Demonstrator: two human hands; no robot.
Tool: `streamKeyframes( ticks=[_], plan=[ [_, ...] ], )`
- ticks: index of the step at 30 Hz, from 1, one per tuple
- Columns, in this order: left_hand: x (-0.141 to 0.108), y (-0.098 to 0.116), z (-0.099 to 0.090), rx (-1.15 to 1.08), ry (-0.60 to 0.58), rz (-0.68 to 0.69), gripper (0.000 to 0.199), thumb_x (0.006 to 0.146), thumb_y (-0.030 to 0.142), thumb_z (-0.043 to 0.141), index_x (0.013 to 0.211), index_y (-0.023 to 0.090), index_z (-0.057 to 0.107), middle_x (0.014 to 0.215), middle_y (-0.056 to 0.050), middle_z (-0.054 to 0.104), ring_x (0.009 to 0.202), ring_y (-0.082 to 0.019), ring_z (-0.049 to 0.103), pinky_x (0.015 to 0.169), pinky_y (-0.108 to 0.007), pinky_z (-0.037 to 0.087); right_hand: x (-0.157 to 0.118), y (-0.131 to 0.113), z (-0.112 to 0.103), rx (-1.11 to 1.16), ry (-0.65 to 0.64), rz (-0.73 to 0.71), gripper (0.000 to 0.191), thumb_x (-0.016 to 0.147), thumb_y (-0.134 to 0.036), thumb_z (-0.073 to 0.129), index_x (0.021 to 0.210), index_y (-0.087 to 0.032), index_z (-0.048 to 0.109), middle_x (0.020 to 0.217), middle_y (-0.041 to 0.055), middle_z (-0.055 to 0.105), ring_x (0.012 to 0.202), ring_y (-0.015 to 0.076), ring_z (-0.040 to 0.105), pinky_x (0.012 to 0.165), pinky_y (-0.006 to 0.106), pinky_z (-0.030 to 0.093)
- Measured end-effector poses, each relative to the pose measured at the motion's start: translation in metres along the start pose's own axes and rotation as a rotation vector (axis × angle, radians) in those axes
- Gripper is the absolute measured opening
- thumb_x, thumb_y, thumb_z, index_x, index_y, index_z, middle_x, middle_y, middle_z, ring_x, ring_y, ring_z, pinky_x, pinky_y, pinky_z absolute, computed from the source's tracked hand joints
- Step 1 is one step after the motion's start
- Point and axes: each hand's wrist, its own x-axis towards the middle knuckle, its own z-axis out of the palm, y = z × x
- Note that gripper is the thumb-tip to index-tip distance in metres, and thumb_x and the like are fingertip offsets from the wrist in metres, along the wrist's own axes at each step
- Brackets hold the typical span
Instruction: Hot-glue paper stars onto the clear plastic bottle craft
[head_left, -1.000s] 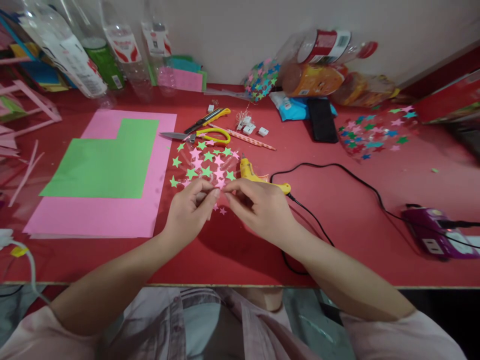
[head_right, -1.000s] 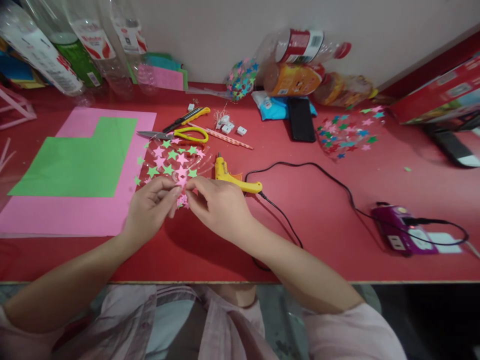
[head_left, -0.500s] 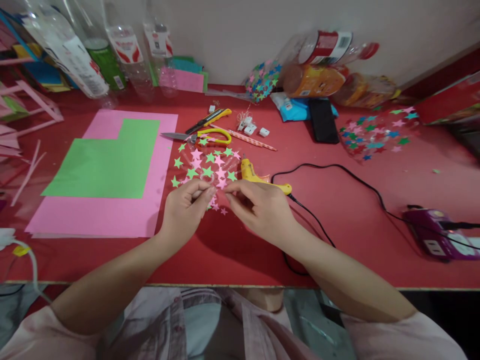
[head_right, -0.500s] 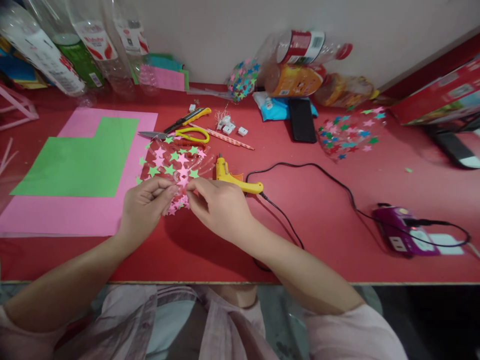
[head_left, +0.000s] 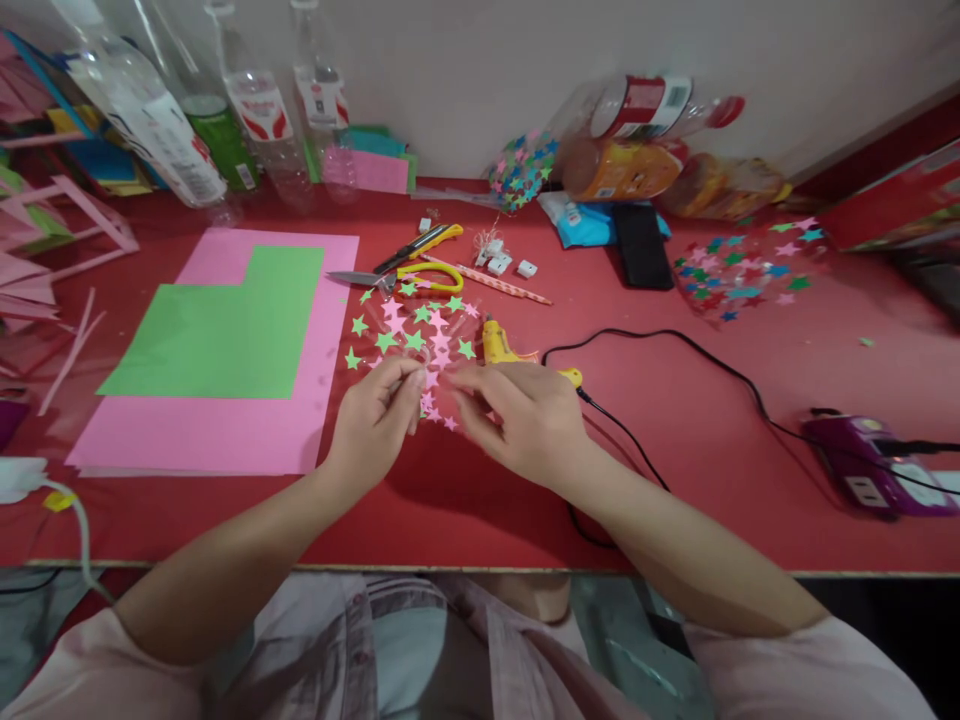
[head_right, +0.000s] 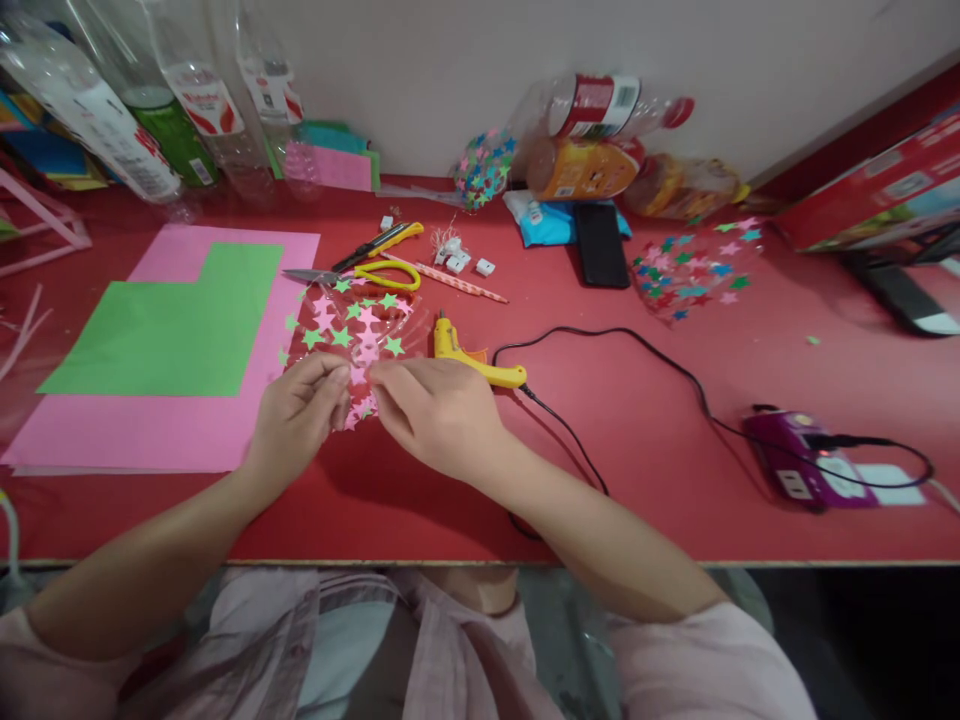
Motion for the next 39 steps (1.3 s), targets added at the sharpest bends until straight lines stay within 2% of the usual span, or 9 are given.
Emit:
streamKeyframes(
  ticks=[4,10,14,24,27,30,34,36,39],
  plan=[
    [0.000,-0.003,-0.001,-0.008,0.003,0.003,0.013,0.090,0.024,0.046,0.082,0.019,0.054,0.049,0.008,0.045,0.043,-0.007,0.040,0.045,-0.019,0.033,0.004,-0.003,0.005,-0.133,0.005,-0.106,0.017,0.090,-0.020,0.052,0.100,-0.011,0.062,0.067,0.0009,0.069,0.059,0.0128,0.061,0.056,0.027,0.039],
    [-0.001,-0.008,-0.004,0.098,0.008,0.094,0.011,0.086,0.020,0.046,0.083,0.019,0.057,0.054,0.007,0.047,0.047,-0.007,0.043,0.048,-0.020,0.035,0.007,-0.007,0.006,-0.122,-0.003,-0.045,0.022,0.092,-0.023,0.048,0.107,-0.012,0.060,0.070,0.0010,0.071,0.060,0.0127,0.062,0.057,0.027,0.040],
    [-0.001,-0.006,-0.006,0.203,0.037,0.202,0.016,0.086,0.018,0.045,0.086,0.019,0.061,0.056,0.006,0.050,0.049,-0.007,0.045,0.053,-0.020,0.038,0.008,-0.010,0.004,-0.137,-0.012,-0.046,0.019,0.092,-0.020,0.046,0.102,-0.014,0.061,0.069,0.0006,0.070,0.060,0.0122,0.061,0.057,0.027,0.038],
    [0.001,-0.009,-0.008,0.472,0.101,0.360,0.020,0.092,0.024,0.045,0.099,0.017,0.062,0.075,0.000,0.069,0.056,-0.008,0.057,0.054,-0.019,0.040,0.009,-0.007,0.010,-0.034,-0.105,0.153,0.021,0.093,-0.028,0.044,0.083,-0.018,0.060,0.057,-0.0022,0.062,0.052,0.0104,0.054,0.054,0.023,0.031],
    [-0.001,-0.007,-0.012,0.520,0.149,0.453,0.021,0.090,0.022,0.049,0.107,0.015,0.060,0.062,0.004,0.064,0.046,-0.006,0.050,0.048,-0.018,0.036,0.010,-0.005,0.010,0.003,-0.065,0.151,0.017,0.092,-0.025,0.046,0.083,-0.018,0.059,0.054,-0.0042,0.058,0.048,0.0088,0.051,0.052,0.022,0.030],
    [-0.002,-0.003,-0.019,0.533,0.221,0.553,0.016,0.089,0.019,0.051,0.100,0.016,0.062,0.060,0.005,0.061,0.044,-0.005,0.047,0.048,-0.017,0.036,0.009,-0.004,0.009,0.000,-0.014,0.113,0.015,0.092,-0.025,0.047,0.088,-0.019,0.060,0.053,-0.0051,0.057,0.046,0.0080,0.048,0.050,0.022,0.030],
    [0.007,-0.001,-0.030,0.523,0.372,0.636,0.013,0.088,0.018,0.051,0.087,0.018,0.064,0.073,0.001,0.062,0.062,-0.009,0.055,0.062,-0.022,0.046,0.005,0.001,0.007,-0.044,0.114,-0.006,0.011,0.090,-0.018,0.049,0.093,-0.018,0.059,0.062,-0.0028,0.062,0.052,0.0088,0.051,0.054,0.023,0.036],
    [0.014,-0.003,-0.034,0.535,0.420,0.647,0.012,0.087,0.022,0.054,0.092,0.019,0.065,0.088,-0.003,0.063,0.084,-0.014,0.060,0.080,-0.030,0.050,0.002,0.004,0.006,-0.084,0.177,-0.118,0.010,0.087,-0.014,0.052,0.092,-0.019,0.058,0.068,-0.0008,0.065,0.058,0.0103,0.054,0.058,0.024,0.040],
    [0.024,-0.011,-0.037,0.545,0.337,0.582,0.025,0.089,0.031,0.054,0.111,0.024,0.062,0.128,-0.008,0.053,0.124,-0.023,0.048,0.106,-0.043,0.040,-0.002,0.009,0.005,-0.118,0.178,-0.294,0.008,0.084,-0.016,0.057,0.091,-0.020,0.058,0.075,0.0004,0.066,0.068,0.0132,0.055,0.066,0.027,0.044]
  ],
)
